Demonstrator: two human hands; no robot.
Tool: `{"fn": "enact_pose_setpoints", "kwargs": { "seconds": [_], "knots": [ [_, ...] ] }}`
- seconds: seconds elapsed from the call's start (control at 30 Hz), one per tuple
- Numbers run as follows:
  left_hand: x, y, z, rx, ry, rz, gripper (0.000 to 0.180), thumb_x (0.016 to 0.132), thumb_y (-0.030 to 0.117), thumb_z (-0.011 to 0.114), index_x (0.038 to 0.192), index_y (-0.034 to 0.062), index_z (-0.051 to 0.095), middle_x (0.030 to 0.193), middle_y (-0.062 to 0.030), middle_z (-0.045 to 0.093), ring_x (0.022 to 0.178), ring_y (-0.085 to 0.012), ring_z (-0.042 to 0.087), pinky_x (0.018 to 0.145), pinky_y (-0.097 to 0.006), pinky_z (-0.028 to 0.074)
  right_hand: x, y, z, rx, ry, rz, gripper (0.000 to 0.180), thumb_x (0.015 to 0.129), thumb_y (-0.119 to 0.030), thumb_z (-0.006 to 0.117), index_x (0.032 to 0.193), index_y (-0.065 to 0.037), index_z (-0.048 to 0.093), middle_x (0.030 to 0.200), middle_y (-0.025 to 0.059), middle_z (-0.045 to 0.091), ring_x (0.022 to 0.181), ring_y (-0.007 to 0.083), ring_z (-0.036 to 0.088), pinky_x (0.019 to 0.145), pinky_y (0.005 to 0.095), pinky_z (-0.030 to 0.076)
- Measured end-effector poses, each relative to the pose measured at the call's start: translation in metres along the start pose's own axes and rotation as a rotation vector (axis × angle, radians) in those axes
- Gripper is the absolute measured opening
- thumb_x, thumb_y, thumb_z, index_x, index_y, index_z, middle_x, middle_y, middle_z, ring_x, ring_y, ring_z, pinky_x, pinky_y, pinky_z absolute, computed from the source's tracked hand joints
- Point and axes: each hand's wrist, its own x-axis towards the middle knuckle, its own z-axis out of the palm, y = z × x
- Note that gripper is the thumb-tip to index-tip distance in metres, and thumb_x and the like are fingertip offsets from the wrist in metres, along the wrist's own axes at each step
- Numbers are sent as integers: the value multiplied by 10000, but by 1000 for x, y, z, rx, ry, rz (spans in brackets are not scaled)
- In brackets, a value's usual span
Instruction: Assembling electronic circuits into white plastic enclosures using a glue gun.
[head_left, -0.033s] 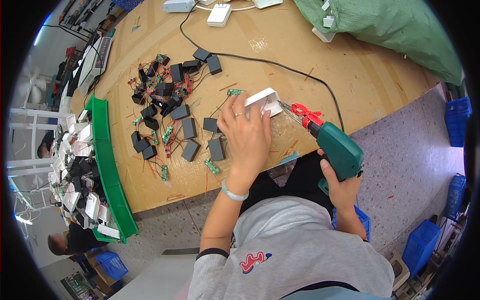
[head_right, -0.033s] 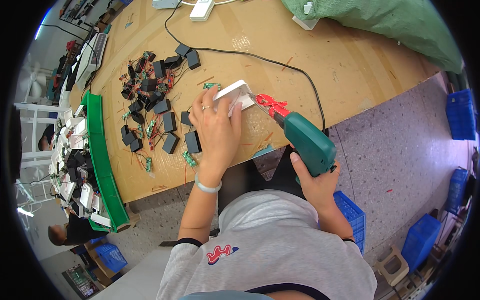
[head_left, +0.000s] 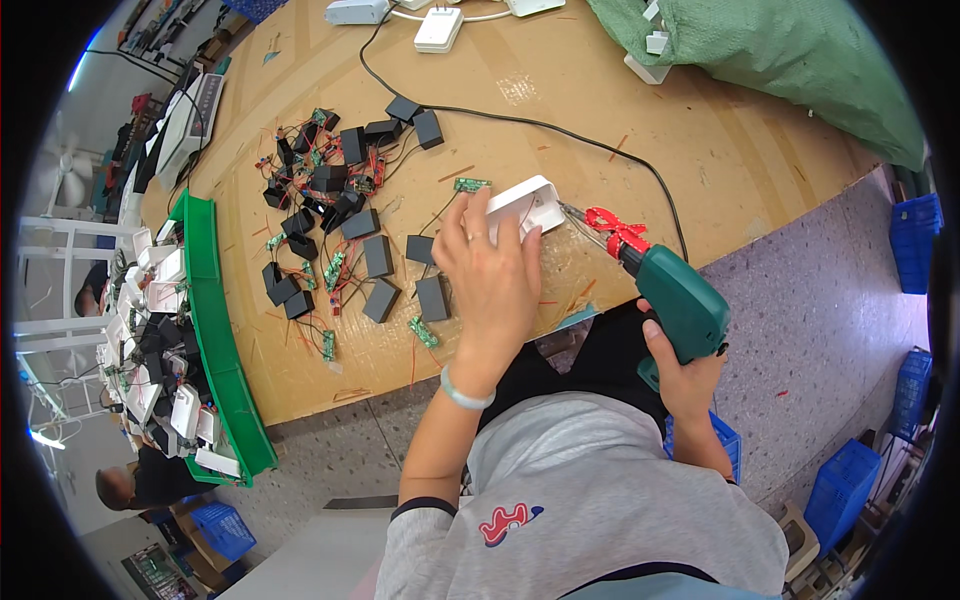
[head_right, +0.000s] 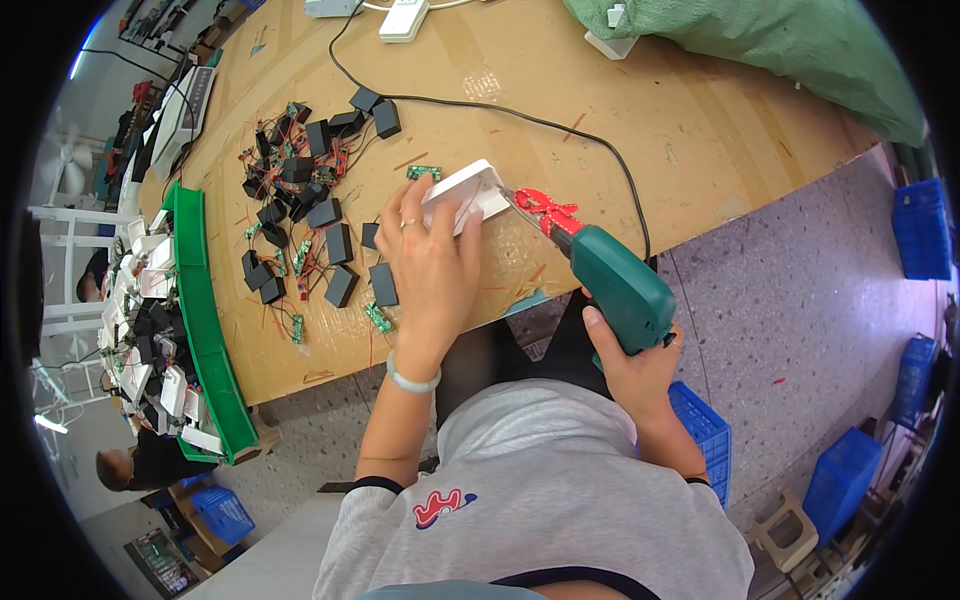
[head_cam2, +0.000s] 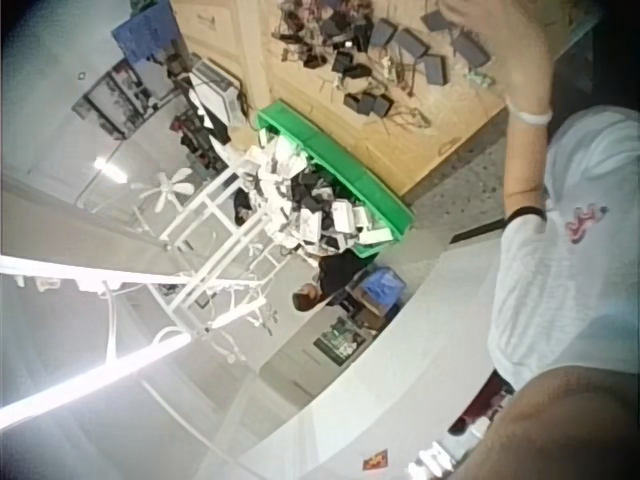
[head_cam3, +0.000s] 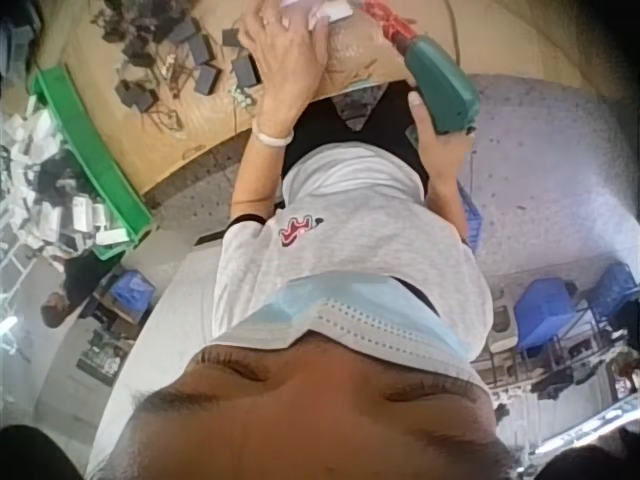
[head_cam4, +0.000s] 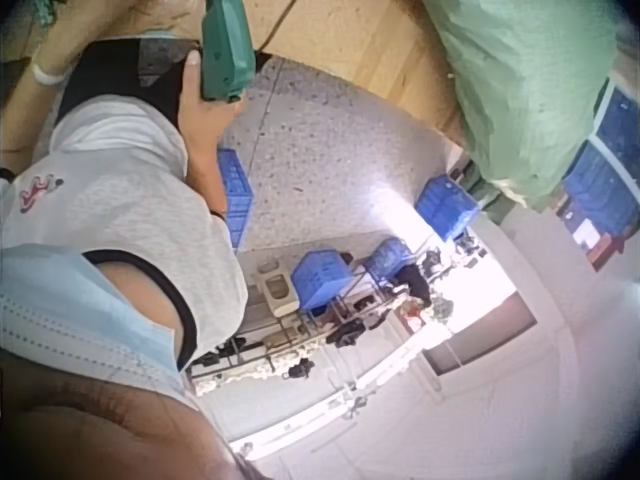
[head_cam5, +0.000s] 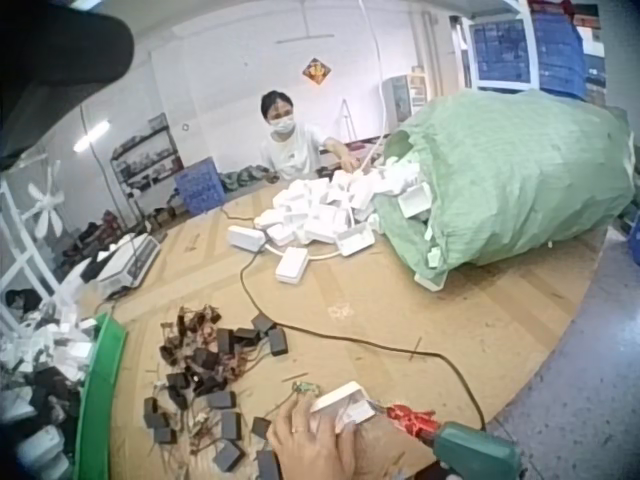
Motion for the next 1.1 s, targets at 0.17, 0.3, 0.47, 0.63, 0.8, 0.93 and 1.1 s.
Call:
{"fn": "enact_pose_setpoints", "kwargs": {
  "seconds": [0.17,0.3,0.47,0.63,0.8,0.93,1.1],
  "knots": [
    [-39,-9,-39,-144,-46,155,233,806,109,773,1026,43,732,1333,-124,582,1163,-362,525,961,-463,417,-4,1,-8,69,117,2,347,897,14,666,1243,25,645,1087,102,739,855,92,642,758,245,508],
    [-47,-18,-40,-114,-194,215,245,756,50,780,993,110,757,1235,-64,633,1122,-322,543,942,-431,437,-3,0,-11,44,109,-9,340,903,4,657,1242,19,650,1083,94,741,791,64,604,700,230,491],
    [-31,-24,-38,-85,-272,375,217,749,62,744,962,100,727,1197,-62,630,1114,-301,555,936,-432,424,-6,3,-11,39,69,-45,339,908,-7,662,1246,16,648,1085,92,741,776,60,595,684,224,483],
    [-19,-20,-32,-108,-302,385,108,819,110,710,893,51,659,1219,-107,613,1159,-321,533,980,-463,397,-13,0,-13,60,75,-22,347,917,-15,666,1261,12,640,1086,91,740,779,61,594,695,228,485],
    [6,-11,-15,-69,46,136,117,811,96,728,878,19,670,1292,-159,576,1262,-396,452,1008,-520,366,-14,4,-7,33,34,-16,359,923,-20,673,1279,9,631,1104,98,736,898,107,651,799,264,514],
    [13,-6,-1,-26,57,103,70,784,89,746,795,49,689,1317,-139,600,1315,-415,425,1066,-545,323,-11,13,3,-6,39,7,331,917,-36,701,1241,14,655,1101,99,740,1061,181,689,955,324,510],
    [18,-8,7,-22,24,84,64,775,93,744,791,49,701,1306,-128,617,1328,-393,447,1068,-552,302,-2,12,10,-64,37,-1,259,896,-74,742,1139,11,708,1052,82,751,961,146,696,884,298,521]
  ]
}}
